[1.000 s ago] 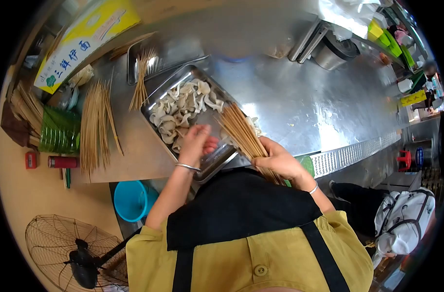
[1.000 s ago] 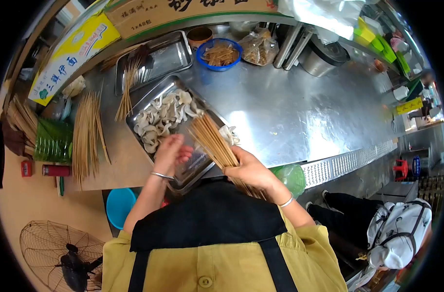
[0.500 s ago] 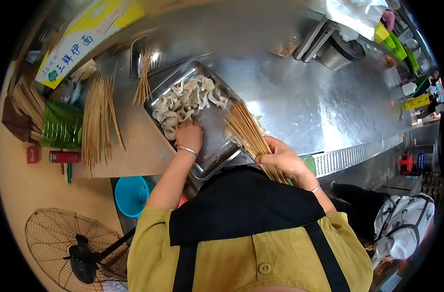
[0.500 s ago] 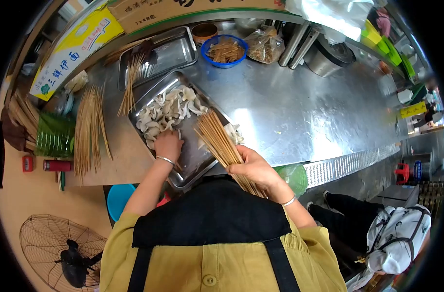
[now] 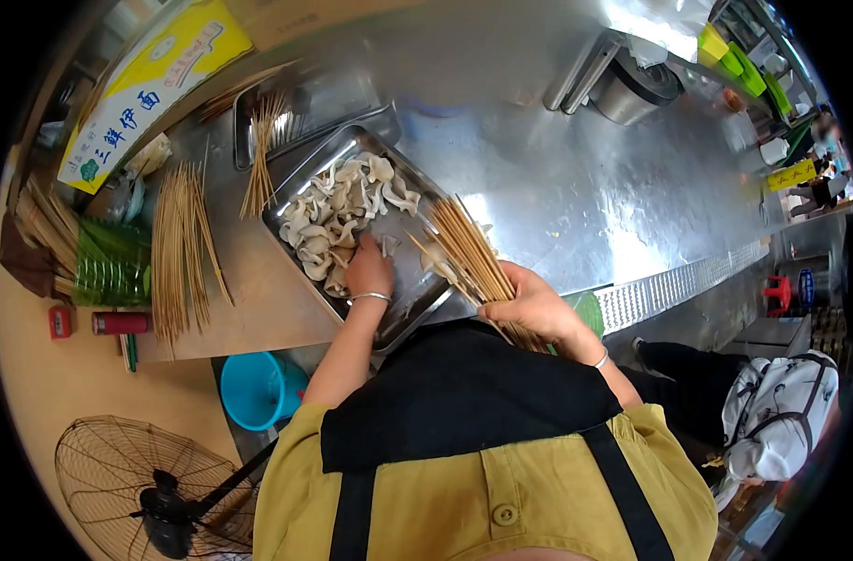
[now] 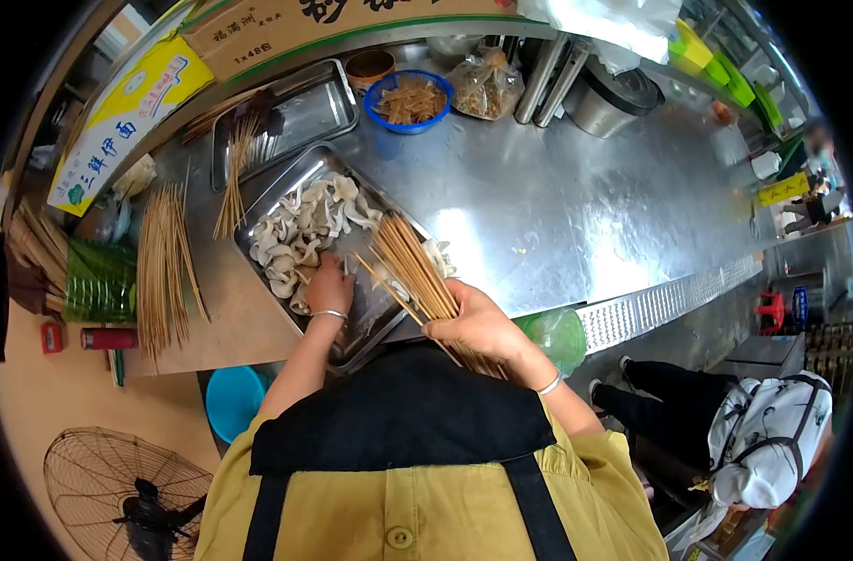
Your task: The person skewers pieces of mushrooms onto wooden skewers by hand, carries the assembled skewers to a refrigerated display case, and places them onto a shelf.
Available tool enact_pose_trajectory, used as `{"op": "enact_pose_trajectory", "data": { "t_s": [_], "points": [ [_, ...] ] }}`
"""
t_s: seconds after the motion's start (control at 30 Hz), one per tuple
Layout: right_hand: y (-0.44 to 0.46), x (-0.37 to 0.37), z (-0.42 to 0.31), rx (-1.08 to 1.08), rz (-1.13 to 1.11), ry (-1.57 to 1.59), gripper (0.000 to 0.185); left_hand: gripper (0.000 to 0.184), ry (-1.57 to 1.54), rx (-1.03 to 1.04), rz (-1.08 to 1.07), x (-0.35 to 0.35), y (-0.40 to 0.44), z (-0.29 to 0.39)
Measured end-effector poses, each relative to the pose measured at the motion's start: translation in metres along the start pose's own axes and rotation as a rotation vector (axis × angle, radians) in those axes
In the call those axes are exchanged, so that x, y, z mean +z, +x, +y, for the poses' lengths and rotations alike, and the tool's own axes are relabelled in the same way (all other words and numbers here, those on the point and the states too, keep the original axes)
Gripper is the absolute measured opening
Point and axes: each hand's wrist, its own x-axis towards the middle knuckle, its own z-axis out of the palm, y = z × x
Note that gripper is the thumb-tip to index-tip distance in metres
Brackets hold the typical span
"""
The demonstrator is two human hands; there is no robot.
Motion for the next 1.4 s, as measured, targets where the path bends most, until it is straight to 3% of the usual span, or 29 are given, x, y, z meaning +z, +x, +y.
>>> {"op": "enact_pose_trajectory", "data": {
  "t_s": [0.07, 0.13, 0.17, 0.23, 0.37, 0.63, 0.8, 1.4],
  "points": [
    [0.002, 0.000, 0.004, -0.014, 0.005, -0.023, 0.044, 0.027, -0.020, -0.024, -0.023, 0.011, 0.005, -0.009],
    [0.002, 0.001, 0.004, -0.031, 0.011, -0.045, 0.044, 0.018, -0.240, 0.036, -0.245, 0.008, 0.012, -0.018],
    [0.001, 0.003, 0.002, -0.028, 0.016, -0.079, 0.047, 0.018, -0.242, 0.037, -0.240, 0.008, 0.012, -0.021],
    [0.002, 0.006, 0.000, -0.031, 0.017, -0.116, 0.049, 0.011, -1.319, -0.511, -0.399, -0.035, 0.002, -0.002],
    [0.004, 0.010, -0.007, -0.064, 0.002, -0.260, 0.051, 0.015, -1.552, -0.366, -0.477, -0.080, -0.006, -0.004],
    [0.004, 0.018, -0.007, -0.129, 0.012, -0.261, 0.045, 0.014, -1.498, -0.239, -0.391, -0.106, -0.016, 0.009],
    [0.002, 0.019, -0.014, -0.041, -0.029, -0.330, 0.048, 0.014, -1.449, -0.174, -0.350, -0.107, -0.018, 0.012],
    [0.008, 0.016, -0.002, -0.101, -0.027, -0.293, 0.049, 0.015, -1.433, -0.143, -0.341, -0.108, -0.025, 0.018]
  ]
}}
